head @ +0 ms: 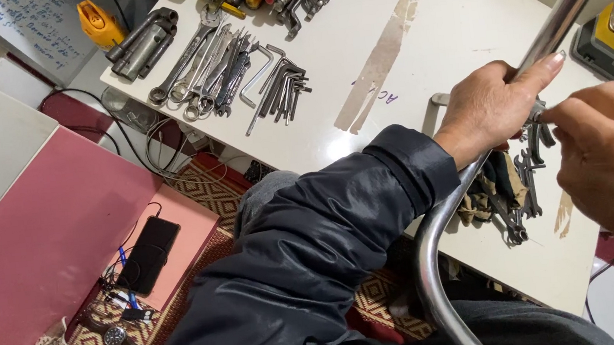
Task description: The person assembles a bicycle handlebar by inserting a metal rod into the stem, tightening a bolt with a wrench, and attaching a black grip to the handlebar end.
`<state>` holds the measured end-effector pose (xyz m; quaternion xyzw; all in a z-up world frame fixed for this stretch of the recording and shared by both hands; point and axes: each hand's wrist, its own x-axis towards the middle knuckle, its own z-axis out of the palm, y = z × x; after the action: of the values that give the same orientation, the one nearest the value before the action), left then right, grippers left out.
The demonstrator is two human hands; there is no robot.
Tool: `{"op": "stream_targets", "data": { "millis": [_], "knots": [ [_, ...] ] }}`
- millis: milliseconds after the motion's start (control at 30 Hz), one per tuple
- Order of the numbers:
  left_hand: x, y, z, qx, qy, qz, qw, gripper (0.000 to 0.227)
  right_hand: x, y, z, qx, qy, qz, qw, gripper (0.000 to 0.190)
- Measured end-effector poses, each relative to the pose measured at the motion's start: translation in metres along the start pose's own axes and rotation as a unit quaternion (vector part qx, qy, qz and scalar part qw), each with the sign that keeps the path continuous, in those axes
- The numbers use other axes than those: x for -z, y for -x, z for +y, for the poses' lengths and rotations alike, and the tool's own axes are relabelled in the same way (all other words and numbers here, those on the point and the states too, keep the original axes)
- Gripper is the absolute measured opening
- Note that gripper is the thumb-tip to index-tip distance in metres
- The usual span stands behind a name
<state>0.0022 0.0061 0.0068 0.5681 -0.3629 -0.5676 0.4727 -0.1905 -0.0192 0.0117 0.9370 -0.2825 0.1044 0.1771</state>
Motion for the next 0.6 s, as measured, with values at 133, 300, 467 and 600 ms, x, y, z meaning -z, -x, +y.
{"op": "stream_targets", "data": {
  "millis": [133, 300, 467, 600],
  "knots": [
    [0.0, -0.001, -0.002, -0.007, 0.003, -0.001, 1.0, 0.073, -0.008, 0.007, 0.007, -0.053, -0.002, -0.012, 0.999, 0.022],
    [0.0, 0.002, 0.0, 0.012, 0.034, -0.01, 0.999, 0.069, -0.005, 0.004, 0.001, -0.066, 0.004, -0.031, 0.997, 0.022],
    [-0.001, 0.0, 0.001, -0.006, 0.005, 0.01, 1.0, 0.072, -0.002, 0.001, -0.001, 0.033, -0.005, 0.029, 0.999, 0.03],
    [0.0, -0.001, -0.001, -0.015, 0.0, 0.017, 1.0, 0.073, 0.0, 0.002, 0.0, 0.014, 0.038, -0.001, 0.999, 0.008]
  ]
}}
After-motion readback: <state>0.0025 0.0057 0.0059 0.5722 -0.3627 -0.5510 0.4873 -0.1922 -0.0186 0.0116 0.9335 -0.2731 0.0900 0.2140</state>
